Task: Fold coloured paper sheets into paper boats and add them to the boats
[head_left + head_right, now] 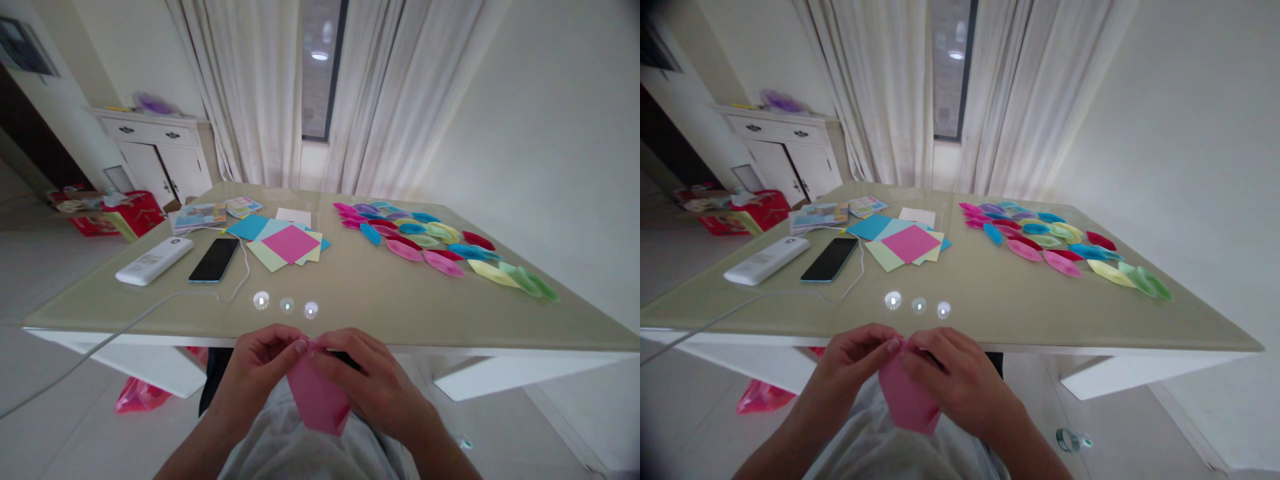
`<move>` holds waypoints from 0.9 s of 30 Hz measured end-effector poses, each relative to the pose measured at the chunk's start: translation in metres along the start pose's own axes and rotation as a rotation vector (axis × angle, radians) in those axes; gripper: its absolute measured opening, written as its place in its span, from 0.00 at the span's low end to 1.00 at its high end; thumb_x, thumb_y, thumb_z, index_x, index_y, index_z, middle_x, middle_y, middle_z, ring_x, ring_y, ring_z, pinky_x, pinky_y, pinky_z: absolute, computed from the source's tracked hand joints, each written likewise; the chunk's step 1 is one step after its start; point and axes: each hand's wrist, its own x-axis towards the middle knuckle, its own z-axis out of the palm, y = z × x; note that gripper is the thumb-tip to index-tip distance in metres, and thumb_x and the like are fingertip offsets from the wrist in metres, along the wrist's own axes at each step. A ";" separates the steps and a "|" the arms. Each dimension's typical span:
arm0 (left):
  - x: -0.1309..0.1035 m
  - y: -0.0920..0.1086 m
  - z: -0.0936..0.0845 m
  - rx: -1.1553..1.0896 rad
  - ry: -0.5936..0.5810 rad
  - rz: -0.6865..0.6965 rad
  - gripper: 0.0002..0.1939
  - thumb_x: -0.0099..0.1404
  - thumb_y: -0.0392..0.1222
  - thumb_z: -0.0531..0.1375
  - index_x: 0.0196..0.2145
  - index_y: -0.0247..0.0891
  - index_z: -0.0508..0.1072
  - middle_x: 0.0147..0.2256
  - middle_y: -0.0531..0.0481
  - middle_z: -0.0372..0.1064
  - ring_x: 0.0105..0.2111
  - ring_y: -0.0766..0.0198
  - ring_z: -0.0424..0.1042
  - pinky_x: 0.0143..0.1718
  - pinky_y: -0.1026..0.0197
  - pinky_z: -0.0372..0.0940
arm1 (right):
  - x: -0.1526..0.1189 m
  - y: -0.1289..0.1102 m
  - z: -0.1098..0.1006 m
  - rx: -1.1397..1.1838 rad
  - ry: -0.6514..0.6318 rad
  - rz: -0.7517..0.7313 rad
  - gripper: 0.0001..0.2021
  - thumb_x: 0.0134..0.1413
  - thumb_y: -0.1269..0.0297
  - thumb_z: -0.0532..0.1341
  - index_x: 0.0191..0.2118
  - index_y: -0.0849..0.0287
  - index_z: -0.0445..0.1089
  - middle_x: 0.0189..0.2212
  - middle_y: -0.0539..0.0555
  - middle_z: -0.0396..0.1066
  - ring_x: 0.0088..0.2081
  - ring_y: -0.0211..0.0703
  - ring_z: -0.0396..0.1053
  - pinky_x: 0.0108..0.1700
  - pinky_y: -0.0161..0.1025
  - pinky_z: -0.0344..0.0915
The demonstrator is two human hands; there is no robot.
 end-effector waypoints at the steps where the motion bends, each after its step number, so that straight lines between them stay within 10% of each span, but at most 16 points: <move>1: -0.001 0.000 0.001 0.003 0.013 0.005 0.12 0.59 0.48 0.77 0.33 0.38 0.86 0.32 0.48 0.83 0.33 0.62 0.78 0.36 0.66 0.71 | -0.001 0.001 0.001 0.009 0.005 -0.004 0.07 0.76 0.68 0.59 0.50 0.56 0.75 0.46 0.58 0.80 0.44 0.46 0.78 0.47 0.40 0.75; 10: -0.004 -0.007 0.001 0.103 0.008 0.214 0.07 0.65 0.44 0.73 0.33 0.38 0.83 0.31 0.50 0.79 0.33 0.63 0.76 0.37 0.65 0.70 | -0.004 0.002 0.019 0.498 0.054 0.559 0.07 0.67 0.62 0.68 0.37 0.57 0.80 0.29 0.50 0.79 0.31 0.39 0.76 0.32 0.33 0.68; 16: 0.003 -0.012 -0.010 0.248 -0.194 0.200 0.10 0.69 0.47 0.70 0.37 0.38 0.85 0.32 0.48 0.78 0.34 0.61 0.75 0.36 0.65 0.69 | -0.005 0.002 0.019 0.517 0.050 0.591 0.06 0.65 0.64 0.69 0.38 0.57 0.85 0.31 0.51 0.83 0.32 0.41 0.77 0.35 0.34 0.67; 27: 0.003 -0.019 -0.008 0.384 -0.132 0.228 0.13 0.70 0.50 0.69 0.34 0.38 0.83 0.29 0.49 0.77 0.31 0.62 0.73 0.33 0.65 0.67 | -0.006 0.003 0.023 0.348 0.029 0.552 0.12 0.65 0.64 0.67 0.28 0.59 0.78 0.23 0.49 0.75 0.26 0.38 0.69 0.29 0.35 0.59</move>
